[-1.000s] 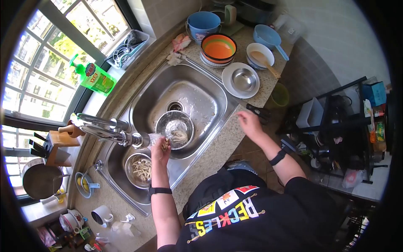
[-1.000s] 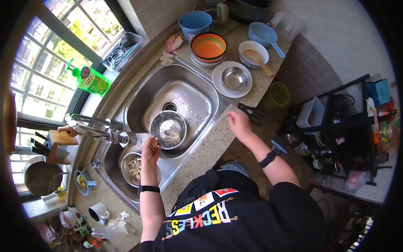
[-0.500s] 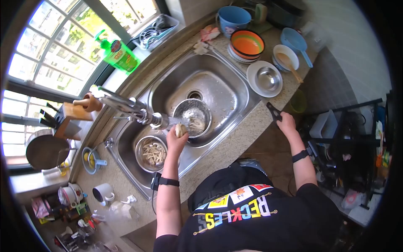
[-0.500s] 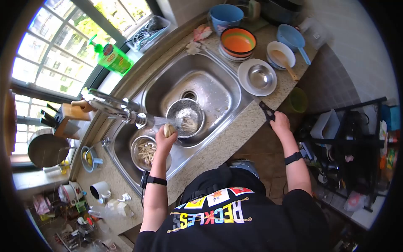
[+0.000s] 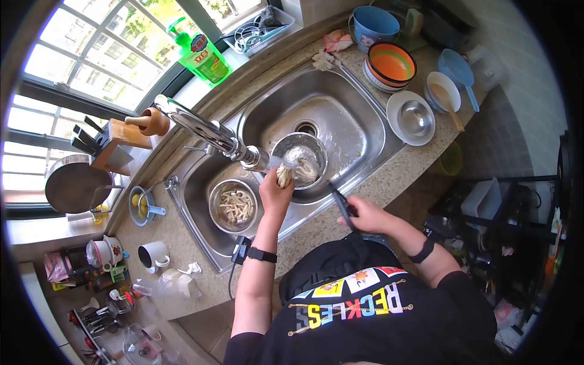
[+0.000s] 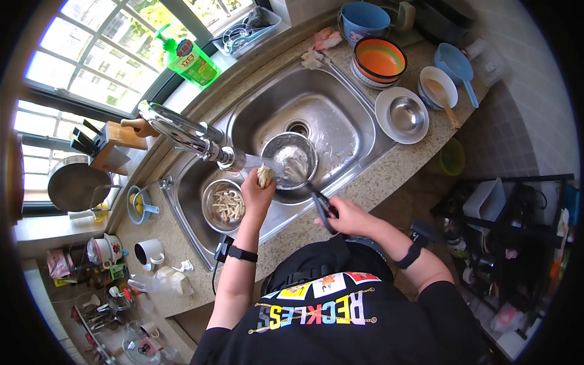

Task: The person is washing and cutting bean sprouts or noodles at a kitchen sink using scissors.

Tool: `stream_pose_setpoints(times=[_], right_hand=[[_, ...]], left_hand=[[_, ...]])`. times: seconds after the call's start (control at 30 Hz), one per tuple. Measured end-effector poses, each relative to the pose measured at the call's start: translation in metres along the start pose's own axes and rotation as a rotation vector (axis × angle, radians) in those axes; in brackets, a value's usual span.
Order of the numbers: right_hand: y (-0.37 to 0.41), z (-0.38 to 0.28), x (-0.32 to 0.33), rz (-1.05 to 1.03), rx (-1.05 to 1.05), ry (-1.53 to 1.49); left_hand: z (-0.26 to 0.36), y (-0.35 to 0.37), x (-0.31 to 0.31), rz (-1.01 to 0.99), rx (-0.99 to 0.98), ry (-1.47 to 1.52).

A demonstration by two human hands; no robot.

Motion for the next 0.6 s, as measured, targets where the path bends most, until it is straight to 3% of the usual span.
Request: stream_pose_setpoints(times=[0.23, 0.4, 0.6], right_hand=[[-0.012, -0.026, -0.017, -0.116, 0.003, 0.081], [-0.016, -0.024, -0.016, -0.109, -0.014, 0.048], [-0.015, -0.03, -0.012, -0.155, -0.031, 0.089]], left_hand=[[0.014, -0.002, 0.0, 0.027, -0.008, -0.052], [0.017, -0.001, -0.005, 0.077, -0.194, -0.276], [0.015, 0.001, -0.008, 0.035, -0.265, -0.42]])
Point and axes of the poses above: each hand's wrist, its own y-axis away from the middle knuckle, its own x-axis out of the back of the hand, z = x × y, the point moved 4 cm from there along -y, towards the middle knuckle, and after that the axes turned 5 degrees about x, right-handed, at the moved point
